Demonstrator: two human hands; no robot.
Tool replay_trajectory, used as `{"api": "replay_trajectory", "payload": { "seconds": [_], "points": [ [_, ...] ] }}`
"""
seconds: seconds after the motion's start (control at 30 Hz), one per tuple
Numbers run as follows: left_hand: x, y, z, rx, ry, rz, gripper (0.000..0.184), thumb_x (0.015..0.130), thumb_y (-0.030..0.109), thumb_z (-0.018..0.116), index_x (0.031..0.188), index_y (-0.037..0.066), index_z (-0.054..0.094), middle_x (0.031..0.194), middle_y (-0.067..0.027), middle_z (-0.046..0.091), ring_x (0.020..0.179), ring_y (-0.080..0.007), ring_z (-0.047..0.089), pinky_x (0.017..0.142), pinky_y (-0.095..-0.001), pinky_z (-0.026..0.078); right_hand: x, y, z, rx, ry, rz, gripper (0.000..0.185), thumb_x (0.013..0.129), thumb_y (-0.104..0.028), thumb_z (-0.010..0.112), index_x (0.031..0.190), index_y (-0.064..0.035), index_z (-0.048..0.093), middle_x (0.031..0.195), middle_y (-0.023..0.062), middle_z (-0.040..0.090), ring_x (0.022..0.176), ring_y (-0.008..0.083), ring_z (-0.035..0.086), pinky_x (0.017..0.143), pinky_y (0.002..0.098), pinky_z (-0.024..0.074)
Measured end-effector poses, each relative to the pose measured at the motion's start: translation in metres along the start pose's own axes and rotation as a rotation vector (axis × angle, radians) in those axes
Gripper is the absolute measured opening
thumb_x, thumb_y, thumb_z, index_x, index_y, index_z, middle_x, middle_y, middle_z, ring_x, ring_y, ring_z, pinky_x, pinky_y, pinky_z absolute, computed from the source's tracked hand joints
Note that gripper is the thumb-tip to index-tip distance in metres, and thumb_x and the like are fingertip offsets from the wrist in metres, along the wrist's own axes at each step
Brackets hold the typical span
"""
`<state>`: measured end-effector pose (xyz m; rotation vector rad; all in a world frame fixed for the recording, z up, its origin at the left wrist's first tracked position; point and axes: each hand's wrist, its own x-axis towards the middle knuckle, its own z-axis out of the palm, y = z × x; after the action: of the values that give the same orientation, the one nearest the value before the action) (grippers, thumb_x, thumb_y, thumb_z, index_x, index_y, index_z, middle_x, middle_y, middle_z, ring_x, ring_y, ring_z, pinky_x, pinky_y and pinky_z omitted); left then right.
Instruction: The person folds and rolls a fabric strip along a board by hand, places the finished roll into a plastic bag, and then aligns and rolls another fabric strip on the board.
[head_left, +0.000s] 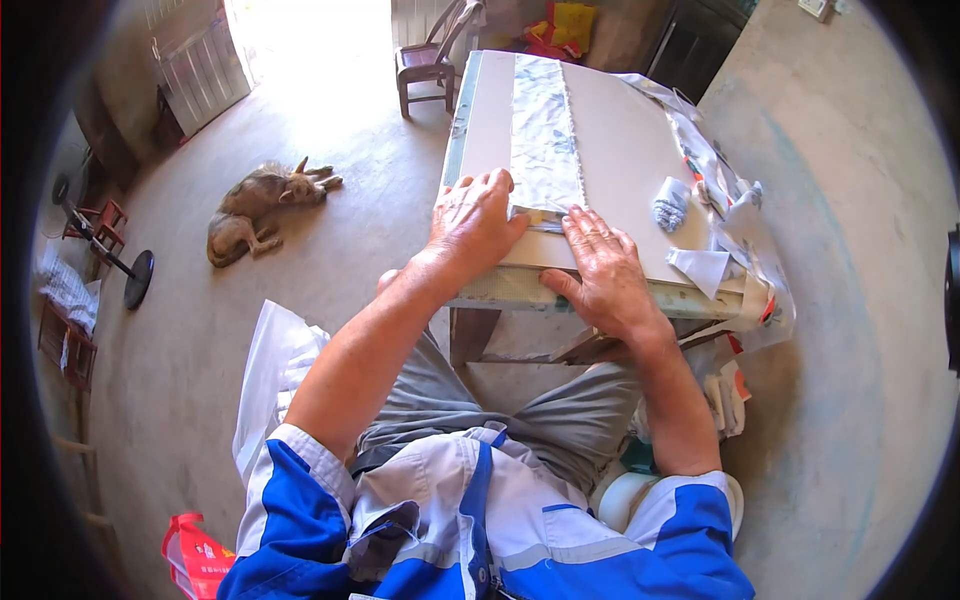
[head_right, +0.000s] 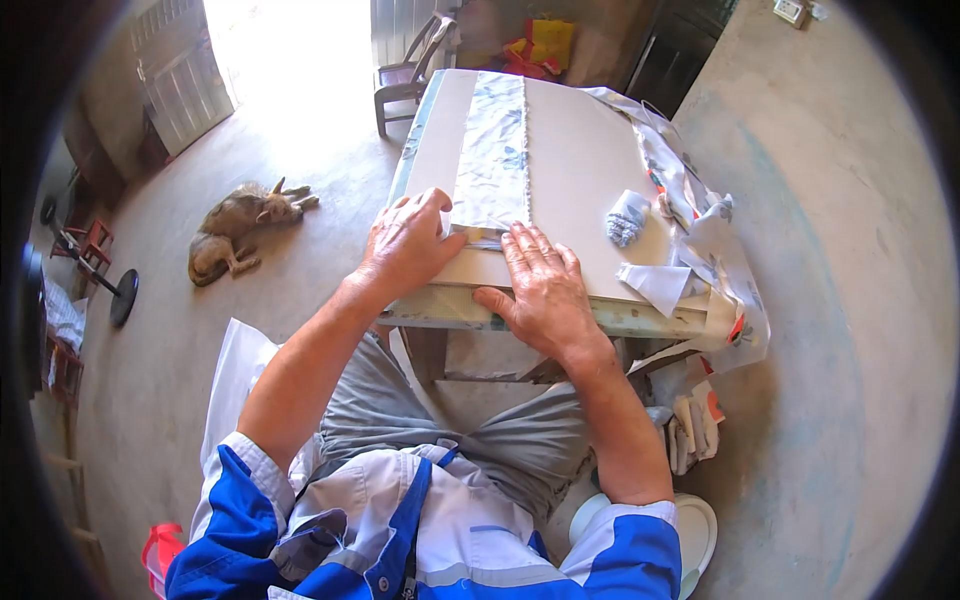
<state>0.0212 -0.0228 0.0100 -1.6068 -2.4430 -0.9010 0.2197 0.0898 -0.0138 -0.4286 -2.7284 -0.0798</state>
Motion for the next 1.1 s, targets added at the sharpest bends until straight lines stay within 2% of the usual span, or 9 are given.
{"api": "replay_trajectory", "payload": {
  "seconds": [0.07,0.17,0.2,0.33,0.47,0.77,0.87,0.97,1.1],
  "points": [
    [-0.002,-0.001,0.000,0.055,0.035,0.029,0.050,0.091,0.034,0.075,0.130,0.004,0.063,0.125,-0.0192,0.067,0.123,-0.0350,0.061,0.107,-0.0495,0.046,-0.001,0.004,0.003,0.002,-0.008,-0.001,0.085,0.102,-0.063,0.053,0.155,0.0038,0.047,0.162,0.0215,0.045,0.154,0.0331,0.039,0.124,0.0543,0.0262],
    [-0.005,-0.001,0.008,0.233,0.276,0.230,0.055,0.094,0.036,0.073,0.137,0.004,0.061,0.141,-0.0228,0.057,0.132,-0.0373,0.056,0.113,-0.0517,0.043,0.000,0.001,0.004,-0.025,-0.040,0.027,0.090,0.101,-0.066,0.051,0.157,0.0038,0.044,0.164,0.0214,0.043,0.155,0.0337,0.037,0.124,0.0554,0.0255],
    [-0.006,0.003,0.009,0.241,0.254,0.308,0.058,0.098,0.038,0.069,0.144,0.004,0.058,0.146,-0.0256,0.056,0.143,-0.0377,0.050,0.120,-0.0534,0.038,0.000,0.000,0.003,-0.014,-0.041,0.032,0.088,0.101,-0.064,0.052,0.157,0.0035,0.044,0.164,0.0213,0.043,0.155,0.0339,0.037,0.124,0.0556,0.0254],
    [-0.027,0.025,0.022,-0.096,-0.038,0.445,0.060,0.105,0.039,0.060,0.150,0.000,0.054,0.160,-0.0262,0.046,0.155,-0.0360,0.036,0.126,-0.0511,0.030,-0.001,-0.001,0.001,0.046,-0.035,0.044,0.079,0.102,-0.055,0.053,0.157,0.0023,0.044,0.164,0.0213,0.043,0.155,0.0343,0.036,0.124,0.0557,0.0258],
    [-0.037,0.029,0.025,-0.066,-0.103,0.327,0.073,0.108,0.050,0.049,0.153,-0.007,0.047,0.161,-0.0257,0.045,0.155,-0.0363,0.035,0.129,-0.0458,0.026,-0.002,0.002,0.004,0.039,-0.013,0.030,0.073,0.099,-0.043,0.055,0.156,0.0018,0.046,0.163,0.0212,0.044,0.155,0.0342,0.036,0.124,0.0553,0.0270],
    [-0.049,0.028,0.017,0.145,-0.087,0.246,0.077,0.104,0.056,0.053,0.149,-0.007,0.052,0.162,-0.0250,0.044,0.156,-0.0356,0.036,0.128,-0.0476,0.025,-0.002,0.006,0.003,-0.008,-0.046,-0.006,0.075,0.099,-0.047,0.056,0.155,0.0022,0.047,0.164,0.0205,0.044,0.155,0.0333,0.037,0.124,0.0548,0.0275],
    [-0.048,0.024,0.021,0.132,0.008,0.272,0.069,0.103,0.052,0.057,0.142,-0.005,0.059,0.157,-0.0222,0.052,0.151,-0.0361,0.043,0.122,-0.0485,0.033,-0.001,0.008,-0.002,0.007,-0.057,-0.027,0.072,0.103,-0.047,0.053,0.155,0.0025,0.047,0.164,0.0209,0.044,0.156,0.0332,0.036,0.123,0.0544,0.0289],
    [-0.038,0.020,0.011,0.047,0.003,0.312,0.053,0.102,0.046,0.060,0.127,-0.001,0.066,0.141,-0.0183,0.064,0.136,-0.0358,0.055,0.111,-0.0486,0.040,0.001,0.007,-0.007,0.060,-0.042,-0.022,0.066,0.106,-0.046,0.050,0.150,0.0034,0.053,0.161,0.0212,0.048,0.154,0.0348,0.039,0.121,0.0541,0.0315],
    [-0.023,0.015,0.005,0.027,0.004,0.337,0.036,0.100,0.036,0.066,0.113,0.003,0.069,0.120,-0.0143,0.069,0.117,-0.0334,0.063,0.103,-0.0484,0.044,0.009,0.023,-0.014,0.191,-0.015,-0.066,0.052,0.105,-0.035,0.059,0.140,0.0028,0.063,0.149,0.0209,0.060,0.143,0.0350,0.052,0.117,0.0500,0.0394]
  ]
}}
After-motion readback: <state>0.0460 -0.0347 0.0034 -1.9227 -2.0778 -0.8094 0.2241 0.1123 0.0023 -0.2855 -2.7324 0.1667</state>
